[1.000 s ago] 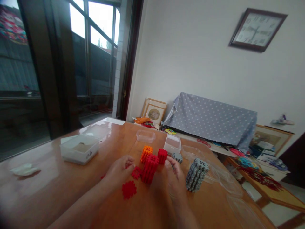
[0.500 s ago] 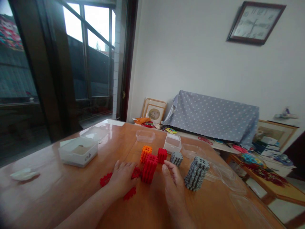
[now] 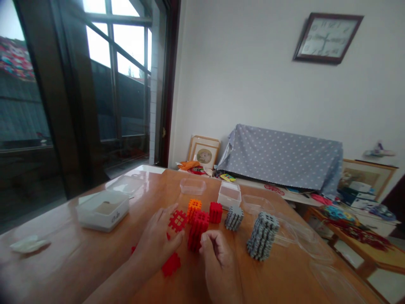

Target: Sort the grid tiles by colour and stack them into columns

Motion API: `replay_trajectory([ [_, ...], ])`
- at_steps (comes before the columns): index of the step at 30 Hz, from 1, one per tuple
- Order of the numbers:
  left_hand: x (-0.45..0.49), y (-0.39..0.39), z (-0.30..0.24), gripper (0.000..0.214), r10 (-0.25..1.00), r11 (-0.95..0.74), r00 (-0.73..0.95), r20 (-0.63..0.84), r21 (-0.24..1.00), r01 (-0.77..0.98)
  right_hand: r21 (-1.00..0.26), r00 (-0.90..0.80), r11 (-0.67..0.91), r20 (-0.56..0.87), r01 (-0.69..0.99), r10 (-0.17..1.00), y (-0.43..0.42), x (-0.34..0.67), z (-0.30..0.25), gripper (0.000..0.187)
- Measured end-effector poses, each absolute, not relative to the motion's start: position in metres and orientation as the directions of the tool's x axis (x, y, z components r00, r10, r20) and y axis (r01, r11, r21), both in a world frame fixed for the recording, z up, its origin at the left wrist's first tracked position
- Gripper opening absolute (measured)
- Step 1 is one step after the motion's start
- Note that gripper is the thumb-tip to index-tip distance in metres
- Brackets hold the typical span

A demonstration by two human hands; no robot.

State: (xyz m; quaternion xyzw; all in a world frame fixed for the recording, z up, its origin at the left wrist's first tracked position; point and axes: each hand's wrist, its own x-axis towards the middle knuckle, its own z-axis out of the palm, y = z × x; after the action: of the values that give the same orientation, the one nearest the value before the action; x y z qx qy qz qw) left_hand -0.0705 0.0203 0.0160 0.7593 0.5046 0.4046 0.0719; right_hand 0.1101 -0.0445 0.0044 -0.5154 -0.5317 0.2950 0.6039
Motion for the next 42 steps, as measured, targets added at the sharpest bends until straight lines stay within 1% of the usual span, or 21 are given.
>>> replay_trajectory([
  [3, -0.064, 0.005, 0.021, 0.068, 0.779, -0.557, 0.179, 0.601, 0.533, 0.637, -0.955, 0.157, 0.284, 0.294, 0.084, 0.943, -0.046, 0.098, 0.005, 0.029],
  [5, -0.06, -0.003, 0.022, 0.065, 0.763, -0.594, 0.202, 0.614, 0.542, 0.594, -0.964, 0.13, 0.263, 0.265, 0.03, 0.955, -0.046, 0.095, 0.005, 0.031],
  [9, -0.053, -0.013, 0.021, 0.064, 0.765, -0.625, 0.255, 0.592, 0.583, 0.52, -0.971, 0.111, 0.233, 0.227, -0.047, 0.968, -0.043, 0.098, 0.004, 0.031],
  [12, -0.052, -0.014, 0.021, 0.067, 0.792, -0.607, 0.275, 0.545, 0.659, 0.445, -0.969, 0.113, 0.229, 0.218, -0.091, 0.969, -0.042, 0.105, 0.004, 0.032],
  [14, -0.053, -0.013, 0.022, 0.059, 0.821, -0.571, 0.268, 0.504, 0.729, 0.378, -0.97, 0.091, 0.223, 0.214, -0.1, 0.973, -0.042, 0.109, 0.005, 0.033],
  [16, -0.053, -0.011, 0.025, 0.046, 0.854, -0.515, 0.261, 0.45, 0.804, 0.299, -0.971, 0.069, 0.225, 0.22, -0.081, 0.973, -0.042, 0.112, 0.008, 0.033],
  [19, -0.054, -0.007, 0.031, 0.031, 0.912, -0.363, 0.259, 0.318, 0.92, 0.146, -0.971, 0.061, 0.239, 0.238, -0.016, 0.969, -0.043, 0.115, 0.013, 0.031],
  [22, -0.053, -0.005, 0.036, 0.024, 0.938, -0.221, 0.282, 0.201, 0.975, 0.04, -0.968, 0.043, 0.243, 0.245, 0.059, 0.969, -0.045, 0.118, 0.018, 0.033],
  [26, -0.056, -0.007, 0.039, 0.024, 0.914, -0.041, 0.401, 0.067, 0.996, -0.074, -0.958, 0.018, 0.265, 0.269, 0.109, 0.963, -0.048, 0.122, 0.023, 0.034],
  [29, -0.057, -0.008, 0.039, 0.027, 0.872, 0.075, 0.489, -0.029, 0.994, -0.074, -0.952, -0.002, 0.28, 0.282, 0.126, 0.959, -0.048, 0.123, 0.022, 0.031],
  [32, -0.056, -0.008, 0.036, 0.026, 0.879, 0.102, 0.476, -0.044, 0.99, -0.097, -0.964, 0.066, 0.266, 0.267, 0.022, 0.962, -0.045, 0.121, 0.017, 0.035],
  [34, -0.054, -0.006, 0.033, 0.025, 0.899, 0.129, 0.436, -0.046, 0.978, -0.162, -0.965, 0.133, 0.25, 0.239, -0.074, 0.962, -0.043, 0.119, 0.013, 0.039],
  [36, -0.053, -0.005, 0.031, 0.025, 0.916, 0.158, 0.397, -0.054, 0.959, -0.234, -0.964, 0.158, 0.228, 0.206, -0.139, 0.966, -0.042, 0.116, 0.009, 0.038],
  [38, -0.053, -0.005, 0.031, 0.025, 0.925, 0.184, 0.375, -0.062, 0.937, -0.298, -0.965, 0.137, 0.209, 0.188, -0.16, 0.973, -0.041, 0.113, 0.006, 0.035],
  [40, -0.052, -0.005, 0.031, 0.027, 0.928, 0.196, 0.369, -0.06, 0.919, -0.343, -0.966, 0.107, 0.217, 0.203, -0.14, 0.973, -0.041, 0.11, 0.006, 0.033],
  [42, -0.051, -0.006, 0.031, 0.029, 0.918, 0.214, 0.392, -0.064, 0.911, -0.352, -0.965, 0.098, 0.238, 0.228, -0.112, 0.969, -0.041, 0.108, 0.006, 0.033],
])
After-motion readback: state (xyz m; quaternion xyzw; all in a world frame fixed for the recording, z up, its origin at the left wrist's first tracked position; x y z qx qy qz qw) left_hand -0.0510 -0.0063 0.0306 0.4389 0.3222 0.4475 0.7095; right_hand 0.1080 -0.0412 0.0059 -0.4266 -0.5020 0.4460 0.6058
